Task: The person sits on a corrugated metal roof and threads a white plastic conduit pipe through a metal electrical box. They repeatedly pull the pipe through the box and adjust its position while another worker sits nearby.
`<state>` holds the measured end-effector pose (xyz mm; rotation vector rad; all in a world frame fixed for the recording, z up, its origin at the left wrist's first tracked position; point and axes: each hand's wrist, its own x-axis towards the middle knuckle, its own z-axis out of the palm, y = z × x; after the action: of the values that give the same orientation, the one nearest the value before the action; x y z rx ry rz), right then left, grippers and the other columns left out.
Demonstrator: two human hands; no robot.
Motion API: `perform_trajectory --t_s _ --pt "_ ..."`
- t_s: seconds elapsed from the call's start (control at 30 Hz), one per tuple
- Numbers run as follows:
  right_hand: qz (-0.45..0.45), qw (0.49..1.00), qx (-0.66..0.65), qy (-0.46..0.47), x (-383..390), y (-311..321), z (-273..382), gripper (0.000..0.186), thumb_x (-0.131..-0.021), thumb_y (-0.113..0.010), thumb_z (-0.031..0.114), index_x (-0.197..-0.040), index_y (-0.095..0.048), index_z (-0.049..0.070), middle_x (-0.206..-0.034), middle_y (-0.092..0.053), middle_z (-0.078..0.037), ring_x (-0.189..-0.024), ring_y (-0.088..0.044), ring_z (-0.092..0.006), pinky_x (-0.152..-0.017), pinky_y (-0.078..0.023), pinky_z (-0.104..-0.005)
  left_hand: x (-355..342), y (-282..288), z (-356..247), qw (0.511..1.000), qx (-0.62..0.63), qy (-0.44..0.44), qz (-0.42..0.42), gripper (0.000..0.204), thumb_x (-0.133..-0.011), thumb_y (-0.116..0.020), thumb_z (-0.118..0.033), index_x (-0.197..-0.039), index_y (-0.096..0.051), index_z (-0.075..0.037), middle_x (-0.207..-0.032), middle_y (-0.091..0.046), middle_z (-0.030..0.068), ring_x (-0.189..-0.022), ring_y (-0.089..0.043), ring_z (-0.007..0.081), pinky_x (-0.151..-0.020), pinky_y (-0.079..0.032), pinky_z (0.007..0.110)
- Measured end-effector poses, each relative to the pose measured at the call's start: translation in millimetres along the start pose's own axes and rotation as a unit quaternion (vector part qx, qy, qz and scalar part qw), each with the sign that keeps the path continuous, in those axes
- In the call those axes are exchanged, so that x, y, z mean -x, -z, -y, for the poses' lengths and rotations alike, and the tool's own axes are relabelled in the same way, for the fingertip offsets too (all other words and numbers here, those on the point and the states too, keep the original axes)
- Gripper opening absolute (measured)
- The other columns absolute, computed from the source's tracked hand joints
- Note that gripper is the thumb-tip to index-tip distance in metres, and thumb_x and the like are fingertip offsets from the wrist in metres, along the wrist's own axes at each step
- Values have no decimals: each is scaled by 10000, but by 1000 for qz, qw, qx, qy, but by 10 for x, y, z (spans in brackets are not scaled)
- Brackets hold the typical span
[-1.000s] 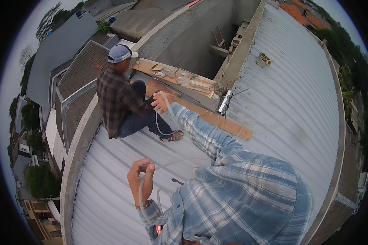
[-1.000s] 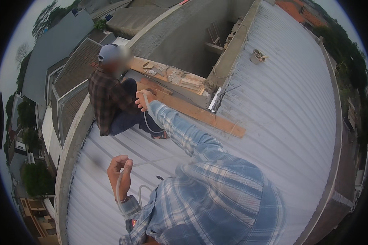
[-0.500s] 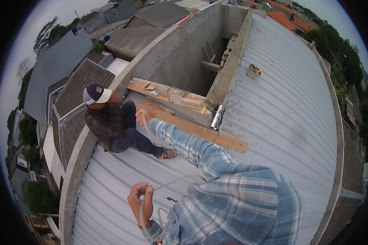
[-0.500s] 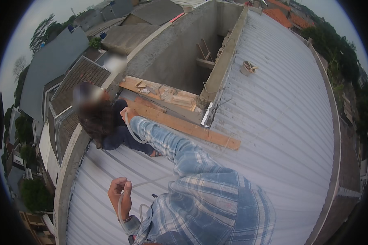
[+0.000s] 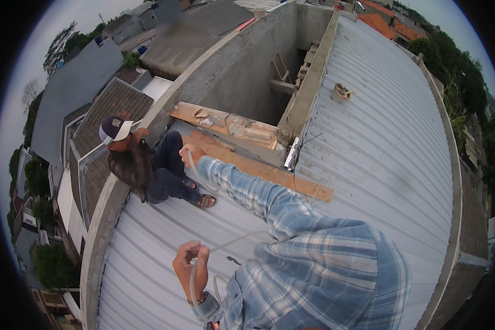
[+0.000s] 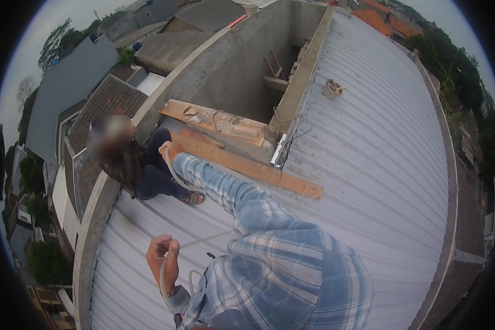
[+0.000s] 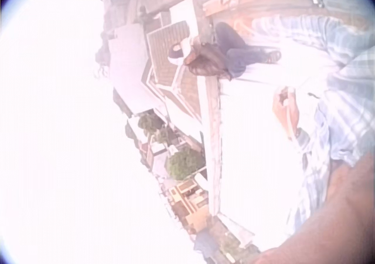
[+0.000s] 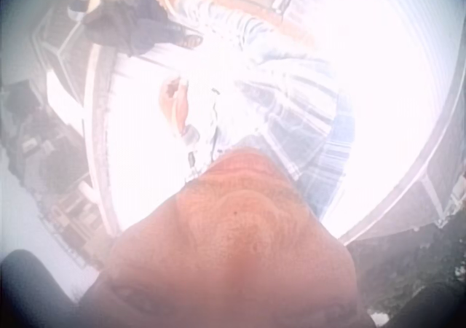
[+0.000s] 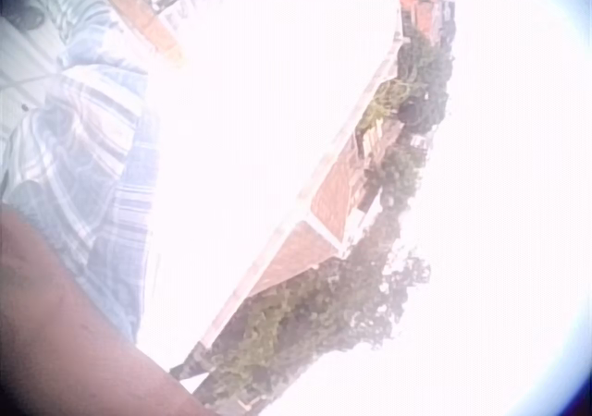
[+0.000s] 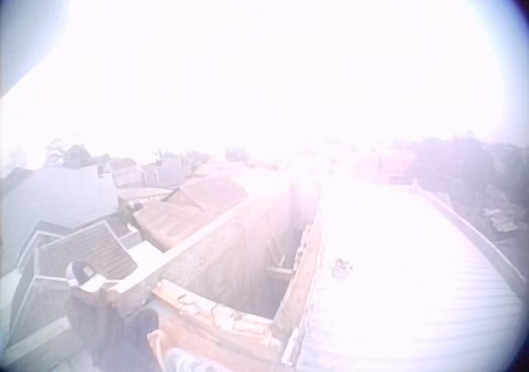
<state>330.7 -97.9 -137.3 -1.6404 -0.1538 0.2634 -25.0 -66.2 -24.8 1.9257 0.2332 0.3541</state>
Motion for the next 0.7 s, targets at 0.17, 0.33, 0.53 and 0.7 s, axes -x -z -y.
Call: perform_trajectory --t_s 0.17,0.33,0.53,0.7 --pt "25 999 0 -30 10 -35 73 280 -993 -576 337 -1089 -657 87 -905 -708 -124 -833 -685 -292 -761 -530 -436 0 6 -25 1000 3 -1 0 299 -904 -809 -159 -1080 -673 41 -856 -715 115 -796 -685 176 -772 -556 311" --pt "11 996 86 -27 50 -122 106 326 -989 -599 339 -1150 -667 64 -1096 -737 -138 -990 -722 -341 -893 -552 -464 23 24 -15 1000 0 0 -3 303 -898 -818 -160 -1077 -674 37 -865 -711 110 -803 -685 176 -773 -558 312" --pt "31 990 128 40 -421 -188 -341 234 -962 -643 290 -1057 -635 77 -1094 -692 -120 -1000 -684 -330 -913 -527 -453 -5 -27 -11 1000 -1 0 20 312 -908 -818 -197 -1070 -676 28 -868 -711 103 -813 -685 173 -777 -556 310" --pt "-45 977 184 100 302 -33 367 525 -912 -599 106 -1425 -490 88 -1185 -713 -157 -1164 -655 -370 -1027 -495 -429 -191 41 125 1000 9 6 22 308 -944 -780 -240 -1103 -663 -3 -880 -684 57 -822 -659 141 -767 -546 289"
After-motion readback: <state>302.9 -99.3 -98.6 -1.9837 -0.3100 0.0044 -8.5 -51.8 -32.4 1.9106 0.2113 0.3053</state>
